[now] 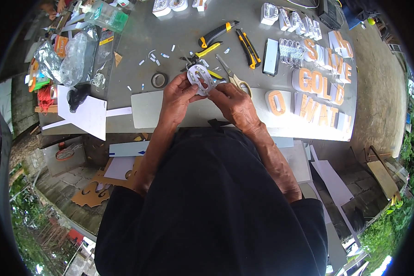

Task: Attaching LED modules and wiring to the back of sign letters.

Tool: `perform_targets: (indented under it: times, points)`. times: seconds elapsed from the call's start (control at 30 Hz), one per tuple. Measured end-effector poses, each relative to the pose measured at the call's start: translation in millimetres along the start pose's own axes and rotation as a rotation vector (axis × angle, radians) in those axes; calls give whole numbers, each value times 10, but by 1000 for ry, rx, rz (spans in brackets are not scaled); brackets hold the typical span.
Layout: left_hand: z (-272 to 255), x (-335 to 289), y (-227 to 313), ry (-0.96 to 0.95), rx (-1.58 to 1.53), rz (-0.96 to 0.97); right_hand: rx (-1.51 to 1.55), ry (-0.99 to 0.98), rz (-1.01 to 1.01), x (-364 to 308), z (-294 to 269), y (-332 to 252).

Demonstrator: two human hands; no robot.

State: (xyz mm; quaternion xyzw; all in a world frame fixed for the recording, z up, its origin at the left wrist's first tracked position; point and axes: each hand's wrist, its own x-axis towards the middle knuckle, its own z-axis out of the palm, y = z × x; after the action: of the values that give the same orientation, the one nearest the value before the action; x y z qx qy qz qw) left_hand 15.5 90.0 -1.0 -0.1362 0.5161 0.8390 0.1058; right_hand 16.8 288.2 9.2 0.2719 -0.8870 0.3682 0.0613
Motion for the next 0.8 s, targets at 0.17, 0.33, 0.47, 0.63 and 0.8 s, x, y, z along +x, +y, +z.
perform_targets:
  times: [0.17,0.33,0.47,0.63,0.8]
  points:
    - [19,-8,-33,-84,-20,56,156,103,87,13,-21,13]
    - [26,-20,-49,-98,-7,60,234,75,238,20,-59,-47]
    - [41,-54,-46,-71,36,27,60,50,50,-16,-46,-24]
    - [58,-81,-41,-85,41,49,58,18,58,-36,-57,12]
    - [43,-89,-15,-113,78,55,145,-17,64,-35,-95,57]
